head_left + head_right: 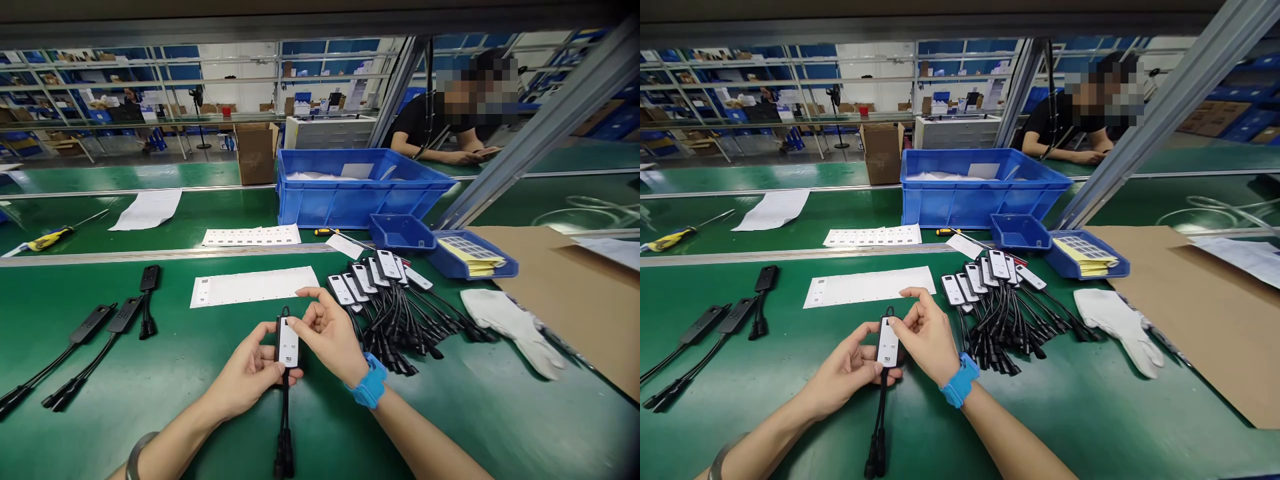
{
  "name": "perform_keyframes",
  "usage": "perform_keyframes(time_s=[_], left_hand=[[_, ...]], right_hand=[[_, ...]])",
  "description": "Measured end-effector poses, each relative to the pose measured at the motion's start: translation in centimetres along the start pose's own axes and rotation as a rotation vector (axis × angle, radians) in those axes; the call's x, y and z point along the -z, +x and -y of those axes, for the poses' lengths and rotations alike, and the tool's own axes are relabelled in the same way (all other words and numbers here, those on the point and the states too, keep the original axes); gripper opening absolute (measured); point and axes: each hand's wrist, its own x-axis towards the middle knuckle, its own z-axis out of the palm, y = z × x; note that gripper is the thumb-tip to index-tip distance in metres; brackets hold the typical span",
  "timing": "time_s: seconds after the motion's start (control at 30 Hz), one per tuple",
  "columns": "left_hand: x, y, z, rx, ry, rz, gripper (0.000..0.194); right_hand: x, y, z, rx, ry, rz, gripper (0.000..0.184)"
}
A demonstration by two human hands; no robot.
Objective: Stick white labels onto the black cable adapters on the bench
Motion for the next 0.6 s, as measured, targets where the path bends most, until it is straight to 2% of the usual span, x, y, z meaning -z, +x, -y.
perform_keyframes(time_s=[0.07,0.17,0.27,0.37,0.5,0.53,0.6], left_hand=[[0.0,-0.1,0.0,-0.003,-0.018,-0.004,0.05],[0.2,-0.1,-0.2,0.001,-0.058,-0.034,0.047],[0.6,0.0,-0.4,0.0,-0.118,-0.098,0.036],[0.8,0.2,-0.4,-0.017,-0.162,-0.138,0.029],[0.9,0.5,-0.1,-0.016,-0.189,-0.17,0.032],[0.9,0.5,0.0,-0.016,-0.187,-0.173,0.033],[0.9,0.5,0.2,-0.025,-0.155,-0.18,0.038]], right_hand=[[0.1,0.2,-0.3,0.006,-0.031,0.03,0.039],[-0.1,0.4,-1.0,0.02,-0.092,0.11,0.032],[-1.0,0.2,-1.7,0.027,-0.082,0.235,0.037],[-2.0,-0.5,-1.9,0.024,-0.028,0.329,0.056],[-2.4,-1.0,-1.7,0.011,0.052,0.396,0.103],[-2.4,-1.1,-1.6,0.001,0.08,0.411,0.104],[-2.3,-0.9,-1.8,-0.013,0.124,0.416,0.083]])
